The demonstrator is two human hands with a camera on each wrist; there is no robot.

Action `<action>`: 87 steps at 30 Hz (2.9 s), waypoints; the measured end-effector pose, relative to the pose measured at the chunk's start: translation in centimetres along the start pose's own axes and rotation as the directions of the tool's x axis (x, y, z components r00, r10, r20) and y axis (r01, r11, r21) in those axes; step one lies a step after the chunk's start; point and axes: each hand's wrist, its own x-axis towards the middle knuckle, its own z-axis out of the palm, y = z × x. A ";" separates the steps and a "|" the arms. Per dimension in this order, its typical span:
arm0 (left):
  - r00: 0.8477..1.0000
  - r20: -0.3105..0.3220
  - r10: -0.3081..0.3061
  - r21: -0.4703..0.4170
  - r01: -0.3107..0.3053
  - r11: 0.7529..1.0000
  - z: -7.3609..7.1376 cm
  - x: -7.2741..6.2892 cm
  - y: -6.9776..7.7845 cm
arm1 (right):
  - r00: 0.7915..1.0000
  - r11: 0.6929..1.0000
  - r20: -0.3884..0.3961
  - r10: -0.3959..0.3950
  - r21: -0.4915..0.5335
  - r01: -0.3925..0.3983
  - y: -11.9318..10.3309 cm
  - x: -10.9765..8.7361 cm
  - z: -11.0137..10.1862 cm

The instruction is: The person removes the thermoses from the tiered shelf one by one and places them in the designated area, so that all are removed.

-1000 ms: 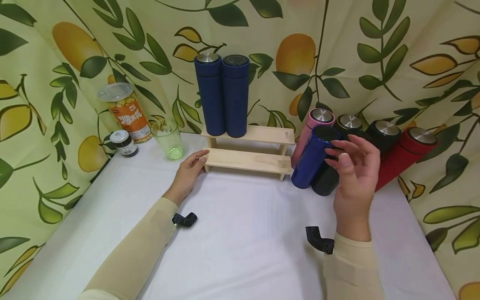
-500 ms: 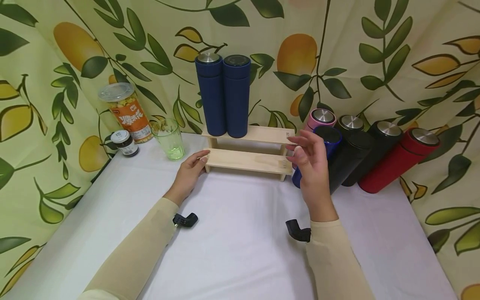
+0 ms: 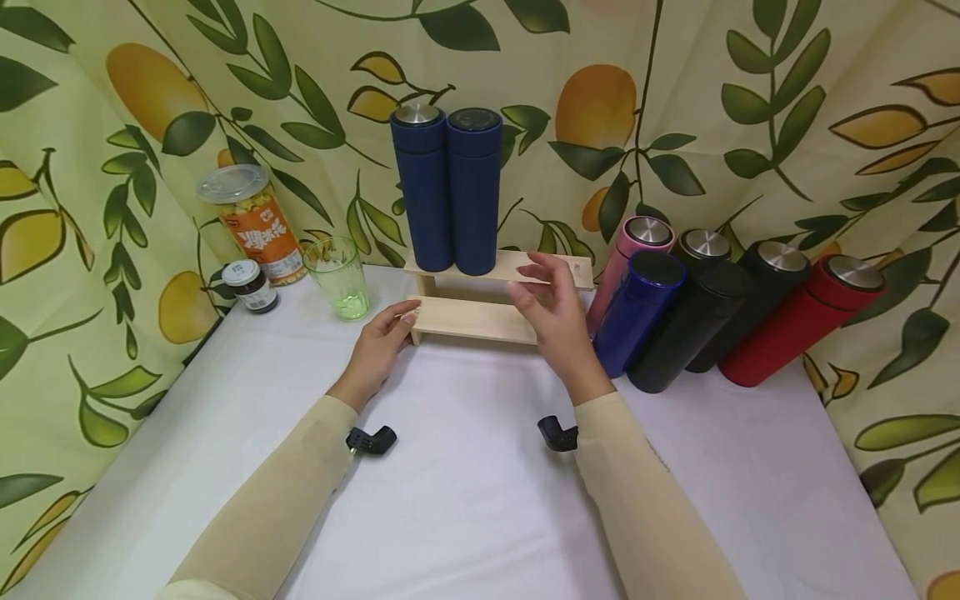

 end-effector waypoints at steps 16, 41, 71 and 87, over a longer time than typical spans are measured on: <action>1.000 -0.012 -0.012 0.011 0.012 1.000 -0.1 0.1 0.0 | 0.997 0.990 -0.048 0.066 -0.122 -0.071 0.9 5.1 2.9; 1.000 0.007 0.000 -0.023 0.000 1.000 0.3 0.3 0.2 | 0.987 0.969 -0.150 0.062 -0.229 -0.096 -0.8 10.9 5.0; 1.000 0.004 0.013 0.008 -0.013 1.000 -0.3 0.1 0.0 | 0.987 0.980 -0.141 -0.074 -0.194 0.046 -1.9 6.0 4.2; 1.000 0.004 0.017 -0.018 -0.017 1.000 0.0 0.3 -0.1 | 0.946 0.944 -0.198 -0.257 -0.261 0.202 -1.9 0.3 2.3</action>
